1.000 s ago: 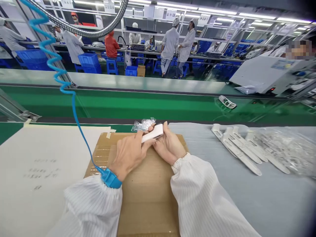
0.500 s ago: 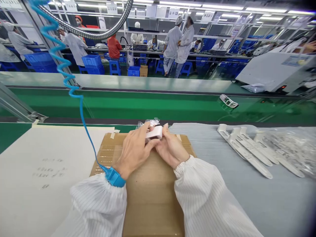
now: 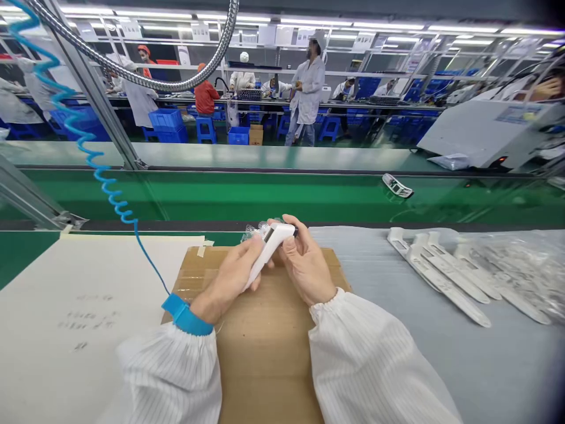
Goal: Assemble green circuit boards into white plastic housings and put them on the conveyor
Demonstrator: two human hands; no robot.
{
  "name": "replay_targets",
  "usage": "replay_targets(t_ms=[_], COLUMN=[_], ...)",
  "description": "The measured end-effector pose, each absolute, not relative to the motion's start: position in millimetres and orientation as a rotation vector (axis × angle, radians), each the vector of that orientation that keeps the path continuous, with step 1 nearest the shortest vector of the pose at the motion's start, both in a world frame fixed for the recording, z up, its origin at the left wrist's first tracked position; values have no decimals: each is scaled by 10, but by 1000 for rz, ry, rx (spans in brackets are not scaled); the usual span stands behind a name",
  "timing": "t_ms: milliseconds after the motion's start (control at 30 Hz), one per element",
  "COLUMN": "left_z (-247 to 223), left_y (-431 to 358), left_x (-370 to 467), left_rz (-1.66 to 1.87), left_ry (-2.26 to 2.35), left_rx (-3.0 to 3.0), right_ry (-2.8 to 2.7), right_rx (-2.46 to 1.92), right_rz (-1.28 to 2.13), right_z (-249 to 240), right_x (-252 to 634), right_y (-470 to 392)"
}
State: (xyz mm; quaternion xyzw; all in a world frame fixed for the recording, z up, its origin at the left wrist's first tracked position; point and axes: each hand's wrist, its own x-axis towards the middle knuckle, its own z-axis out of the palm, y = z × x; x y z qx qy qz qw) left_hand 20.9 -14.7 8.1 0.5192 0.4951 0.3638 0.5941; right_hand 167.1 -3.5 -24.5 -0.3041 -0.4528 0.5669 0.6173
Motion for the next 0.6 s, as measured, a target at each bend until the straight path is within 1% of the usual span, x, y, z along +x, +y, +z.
replay_targets(t_ms=[100,267,367,467,533,600], left_z=[83,23,-6,-46,-84,-123], left_y=[-164,-181,-195,-188,-174,-161], left_x=[224,247,259,244,218,196], left_rz=[808,905,904,982,1080,1168], left_ry=[1103,1083,1057,1174,1313,1397], left_rx=[1211,1265,1284,1414,1613,1789], right_ry=[-1124,-1105,-1108,-970,-871,-869], right_rx=[-768,-798,-831,-798,-724,-679], right_rz=[1165,1068,1055,1260,1461,1562], right_z=[-244,-247,-240,-200,-148,-87], right_x=[1663,1656,1634,1582,1552,1543], right_y=[-47,-96,-116,-119,-124,-138])
